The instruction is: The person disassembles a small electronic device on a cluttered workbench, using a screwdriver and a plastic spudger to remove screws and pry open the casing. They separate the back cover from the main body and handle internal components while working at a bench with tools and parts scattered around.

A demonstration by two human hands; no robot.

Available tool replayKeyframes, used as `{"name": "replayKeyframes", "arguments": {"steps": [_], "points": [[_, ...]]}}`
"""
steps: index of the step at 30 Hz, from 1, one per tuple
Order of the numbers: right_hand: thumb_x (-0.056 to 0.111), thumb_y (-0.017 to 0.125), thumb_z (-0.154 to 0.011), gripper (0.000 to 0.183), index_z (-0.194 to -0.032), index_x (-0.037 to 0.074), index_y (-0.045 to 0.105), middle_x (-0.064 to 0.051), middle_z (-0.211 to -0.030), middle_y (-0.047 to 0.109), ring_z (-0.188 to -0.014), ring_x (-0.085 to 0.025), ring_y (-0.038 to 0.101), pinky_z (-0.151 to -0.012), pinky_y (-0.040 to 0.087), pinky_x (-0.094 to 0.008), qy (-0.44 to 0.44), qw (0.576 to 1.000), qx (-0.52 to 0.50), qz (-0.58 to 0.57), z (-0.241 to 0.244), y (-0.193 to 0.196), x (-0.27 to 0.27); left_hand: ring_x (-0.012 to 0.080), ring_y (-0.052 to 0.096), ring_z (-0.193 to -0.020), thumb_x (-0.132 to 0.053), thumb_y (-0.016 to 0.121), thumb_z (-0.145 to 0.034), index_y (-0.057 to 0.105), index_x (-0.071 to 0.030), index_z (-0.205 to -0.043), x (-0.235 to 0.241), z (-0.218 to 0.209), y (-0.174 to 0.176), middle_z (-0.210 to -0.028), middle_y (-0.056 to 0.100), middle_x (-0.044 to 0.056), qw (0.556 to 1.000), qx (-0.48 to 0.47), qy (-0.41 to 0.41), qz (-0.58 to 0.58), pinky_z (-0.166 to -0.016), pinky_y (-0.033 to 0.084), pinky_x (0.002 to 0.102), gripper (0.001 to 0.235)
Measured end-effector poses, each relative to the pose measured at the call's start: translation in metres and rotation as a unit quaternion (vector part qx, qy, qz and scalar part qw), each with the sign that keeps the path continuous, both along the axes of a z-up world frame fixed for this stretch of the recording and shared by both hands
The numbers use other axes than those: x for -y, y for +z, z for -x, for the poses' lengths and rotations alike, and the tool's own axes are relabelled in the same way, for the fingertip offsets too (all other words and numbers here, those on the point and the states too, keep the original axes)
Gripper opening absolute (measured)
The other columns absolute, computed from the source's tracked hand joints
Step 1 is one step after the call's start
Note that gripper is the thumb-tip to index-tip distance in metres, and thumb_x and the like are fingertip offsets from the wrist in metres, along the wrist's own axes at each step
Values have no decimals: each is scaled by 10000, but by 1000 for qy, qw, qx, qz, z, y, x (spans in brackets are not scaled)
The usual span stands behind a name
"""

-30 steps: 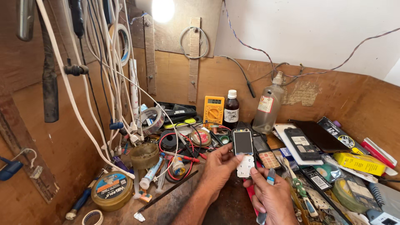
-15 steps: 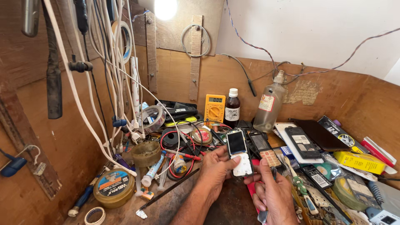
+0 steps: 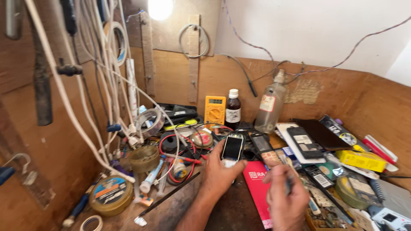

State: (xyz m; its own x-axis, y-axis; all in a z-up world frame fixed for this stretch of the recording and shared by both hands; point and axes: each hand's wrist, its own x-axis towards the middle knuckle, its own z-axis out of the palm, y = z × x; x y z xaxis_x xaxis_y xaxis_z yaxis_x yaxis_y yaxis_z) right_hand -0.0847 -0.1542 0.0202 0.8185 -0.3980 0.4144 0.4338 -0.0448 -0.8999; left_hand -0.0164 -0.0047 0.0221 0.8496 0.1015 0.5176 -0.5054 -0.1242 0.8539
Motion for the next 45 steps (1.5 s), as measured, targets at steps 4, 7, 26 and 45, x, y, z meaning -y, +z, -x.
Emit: {"name": "replayKeyframes", "arguments": {"steps": [4,7,26,45], "points": [[259,691,-912,343,-1169,32,699,-68,-798,670,-617,-155,550,-507,420,-279,-119,949,82,280,-7,-9,-10,391,620,-1062,-212,865,-689,503,-49,-1456,-1,15,8,-1186,528,191,980,-37,86,-174,-846,534,478,864],[252,713,-862,363,-1150,34,668,-124,-903,701,-779,-243,701,-608,524,-374,-140,932,-6,335,-11,-8,-5,395,591,-1063,-197,863,-670,527,-20,-1402,-2,22,11,-1153,495,205,975,-32,106,-194,-867,527,473,825],[283,740,-839,432,-1228,107,669,-106,-1132,617,-1064,-290,576,-929,493,-432,-81,831,-218,505,-5,15,-10,347,522,-1142,-254,849,-733,602,-37,-1366,2,20,3,-1216,574,174,924,-74,138,-349,-972,427,479,713],[306,700,-895,268,-1112,173,782,-101,-1162,732,-1128,-331,631,-1013,508,-481,-281,692,-252,615,-42,16,148,233,682,-995,-321,551,-1030,672,-79,-1286,2,-13,-13,-1179,746,152,827,-232,-284,426,-745,550,386,373]]}}
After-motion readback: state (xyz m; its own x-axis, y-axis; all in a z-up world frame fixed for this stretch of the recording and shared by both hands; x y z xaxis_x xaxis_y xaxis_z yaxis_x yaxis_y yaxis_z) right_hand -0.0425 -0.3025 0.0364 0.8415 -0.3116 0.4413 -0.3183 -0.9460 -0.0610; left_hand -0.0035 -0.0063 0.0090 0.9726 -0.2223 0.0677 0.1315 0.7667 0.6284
